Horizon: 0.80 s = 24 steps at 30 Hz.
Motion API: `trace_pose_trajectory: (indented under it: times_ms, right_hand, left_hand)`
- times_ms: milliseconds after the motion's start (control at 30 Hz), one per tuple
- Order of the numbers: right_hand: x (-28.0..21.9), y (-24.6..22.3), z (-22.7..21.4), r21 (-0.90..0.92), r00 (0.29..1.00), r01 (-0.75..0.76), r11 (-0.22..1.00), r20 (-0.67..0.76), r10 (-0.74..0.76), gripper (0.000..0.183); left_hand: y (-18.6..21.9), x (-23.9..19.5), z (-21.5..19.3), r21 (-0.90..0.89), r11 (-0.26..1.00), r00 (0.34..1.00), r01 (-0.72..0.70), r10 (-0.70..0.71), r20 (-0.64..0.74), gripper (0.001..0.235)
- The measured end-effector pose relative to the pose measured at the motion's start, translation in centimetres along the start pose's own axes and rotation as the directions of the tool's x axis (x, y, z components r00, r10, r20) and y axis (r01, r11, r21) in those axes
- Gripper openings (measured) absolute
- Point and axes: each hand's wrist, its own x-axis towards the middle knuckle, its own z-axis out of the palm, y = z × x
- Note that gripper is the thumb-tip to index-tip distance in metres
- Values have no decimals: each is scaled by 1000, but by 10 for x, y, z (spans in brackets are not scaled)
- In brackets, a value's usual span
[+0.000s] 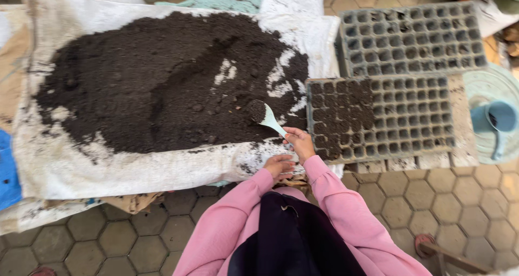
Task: The person scoops dark soil from a large white sack using a light blue plastic scoop and fills the cells of a black seedling tray. The person repeatedly transfers soil into the tray, leveling it within the compartments.
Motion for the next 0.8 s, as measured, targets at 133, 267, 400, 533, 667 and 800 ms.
trace_pose_trajectory:
  times_ms: [133, 267, 400, 533, 667, 800]
  right_hand:
    - [-31, -16, -59, 64, 999, 17, 998, 37, -19, 31]
    - [-67, -45, -141, 9, 999, 33, 999, -42, -32, 29]
    - [-103, -70, -234, -132, 987, 38, 990, -152, -58, 28]
    - [-128, -73, -310, -221, 972, 7, 975, -229, -59, 28]
    - [-135, -60, -356, -284, 960, -21, 959, -274, -60, 28]
    - [-129, -46, -361, -401, 955, 59, 914, -244, -169, 27]
  left_hand:
    - [-10, 17, 14, -39, 999, 999, 22, -23, -37, 47]
    - [-15, 21, 32, -12, 1000, 998, 25, -25, -56, 44]
    - [-24, 25, 58, -11, 999, 997, 40, -41, -66, 45]
    - [-31, 31, 74, -28, 998, 992, 54, -57, -117, 45]
    - [-36, 38, 86, -48, 999, 989, 14, -21, -146, 42]
    - [-42, 43, 92, -37, 999, 985, -4, -3, -175, 35]
